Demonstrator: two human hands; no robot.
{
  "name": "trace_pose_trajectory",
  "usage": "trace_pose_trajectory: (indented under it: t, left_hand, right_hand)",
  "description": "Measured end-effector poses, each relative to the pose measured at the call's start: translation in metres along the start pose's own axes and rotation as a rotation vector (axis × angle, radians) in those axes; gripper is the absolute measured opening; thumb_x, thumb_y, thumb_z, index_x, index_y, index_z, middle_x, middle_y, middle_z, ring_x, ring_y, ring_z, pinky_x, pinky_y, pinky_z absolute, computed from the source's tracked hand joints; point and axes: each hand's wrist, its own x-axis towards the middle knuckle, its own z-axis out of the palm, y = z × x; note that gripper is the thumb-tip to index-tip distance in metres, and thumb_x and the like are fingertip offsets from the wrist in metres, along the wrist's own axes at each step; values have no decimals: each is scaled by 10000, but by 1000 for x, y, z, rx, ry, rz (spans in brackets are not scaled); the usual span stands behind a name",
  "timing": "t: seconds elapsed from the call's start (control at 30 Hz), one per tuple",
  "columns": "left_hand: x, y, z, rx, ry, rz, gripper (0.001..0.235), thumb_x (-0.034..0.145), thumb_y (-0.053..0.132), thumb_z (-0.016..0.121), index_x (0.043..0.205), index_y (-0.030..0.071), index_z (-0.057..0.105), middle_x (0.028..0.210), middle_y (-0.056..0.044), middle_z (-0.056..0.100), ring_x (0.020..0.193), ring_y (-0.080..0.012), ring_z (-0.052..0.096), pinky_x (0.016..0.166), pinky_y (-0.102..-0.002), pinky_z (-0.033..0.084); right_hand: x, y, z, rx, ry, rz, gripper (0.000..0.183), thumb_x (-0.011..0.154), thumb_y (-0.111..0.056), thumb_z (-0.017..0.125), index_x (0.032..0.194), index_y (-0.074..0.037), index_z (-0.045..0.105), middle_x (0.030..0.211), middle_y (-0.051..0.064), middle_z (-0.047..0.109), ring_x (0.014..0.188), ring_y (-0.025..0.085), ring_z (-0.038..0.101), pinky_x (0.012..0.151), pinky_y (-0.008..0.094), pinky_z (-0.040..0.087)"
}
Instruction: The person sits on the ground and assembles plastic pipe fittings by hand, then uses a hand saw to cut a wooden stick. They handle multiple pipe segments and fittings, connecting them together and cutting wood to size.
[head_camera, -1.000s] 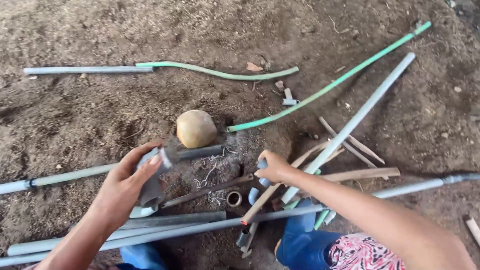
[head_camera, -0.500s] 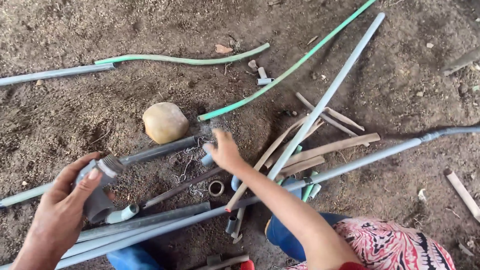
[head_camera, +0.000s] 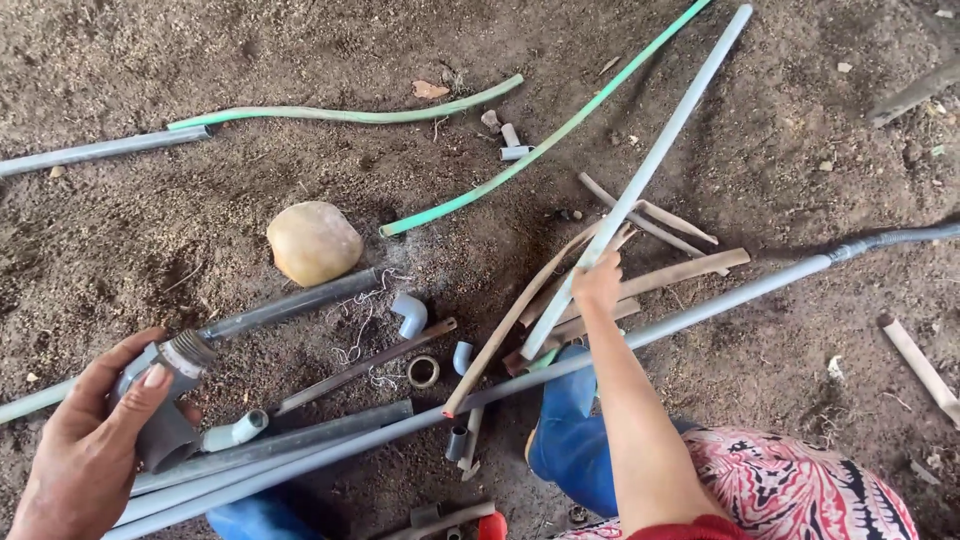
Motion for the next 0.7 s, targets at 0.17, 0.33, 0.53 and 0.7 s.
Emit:
trace_pose_trajectory:
  t: [0.17,0.33,0.53,0.7]
  left_hand:
    - [0,5,10,62,-18,18,462,949,49,427,1410,35,406,1030,-260,536,747,-365,543,535,-468,425]
    - [-4,25,22,152,1,-39,467,941,59,435,1408,69,417,1037,-258,542,762,-375,570,581,-501,480]
    - [4,16,23,109,-2,-37,483,915,59,460,1395,47,413,1070,-275,541,753,-379,577,603,-476,492]
    - [5,12,20,167,-12,-36,508,893,89,484,1396,65,416,1029,-266,553,741,-368,606,575,-472,510]
  right_hand:
    - [-8,6,16,245,-110,135,468,819,-139,604,1201,1,373,997,192,612,837,294,655,749,367,550]
    - [-12,-3,27,414,-74,208,224,717,-148,575,794,53,636,662,131,615,587,246,578,599,335,503]
    - [-17,-41,17,792,122,187,376,823,-72,514,1144,123,505,730,125,600,552,169,549,515,268,477]
    - [-2,-69,6,939,282,93,727,763,7,478,1390,8,110,1131,173,404,890,201,514,842,333,458]
